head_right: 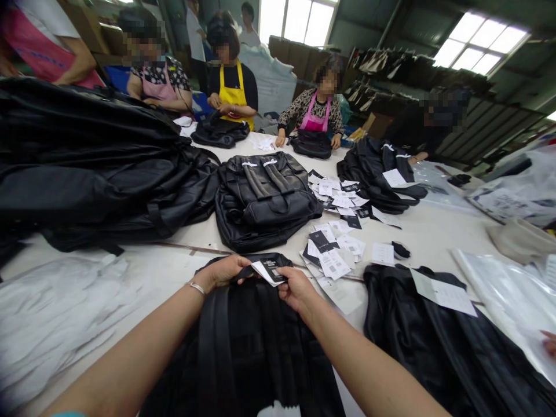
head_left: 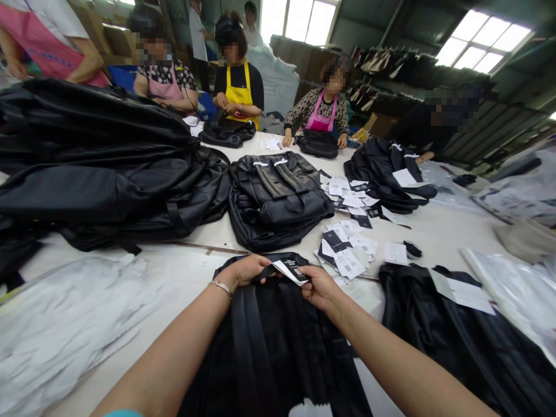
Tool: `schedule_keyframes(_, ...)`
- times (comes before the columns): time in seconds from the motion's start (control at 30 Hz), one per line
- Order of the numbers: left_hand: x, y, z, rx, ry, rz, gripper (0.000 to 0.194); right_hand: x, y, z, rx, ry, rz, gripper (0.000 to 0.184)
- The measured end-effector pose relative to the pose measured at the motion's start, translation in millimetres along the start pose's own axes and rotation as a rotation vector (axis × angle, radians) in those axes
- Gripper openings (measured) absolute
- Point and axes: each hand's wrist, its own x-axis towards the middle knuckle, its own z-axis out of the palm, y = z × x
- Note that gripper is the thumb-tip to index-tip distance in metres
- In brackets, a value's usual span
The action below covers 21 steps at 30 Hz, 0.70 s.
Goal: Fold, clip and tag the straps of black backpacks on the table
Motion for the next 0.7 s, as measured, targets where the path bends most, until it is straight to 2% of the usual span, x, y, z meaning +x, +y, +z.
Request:
schedule_keyframes(0.27,-0.4,3.9,5.9,-0.006,-0.001,0.001,0.028,-2.7,3.4,2.5,0.033,0.015,-0.035,0.011)
schedule_keyframes(0.53,0.8,4.8,10.2,0.063,0.05,-0.016,0.033,-4.4,8.6,5.6,0.048,0.039,-0.068,0.008)
schedule_keyframes(0.7,1.8,0.0,6.6,0.118,0.046,-0.002,0.026,-6.2,5.0,2.9,0.04,0.029,-0.07,0.007)
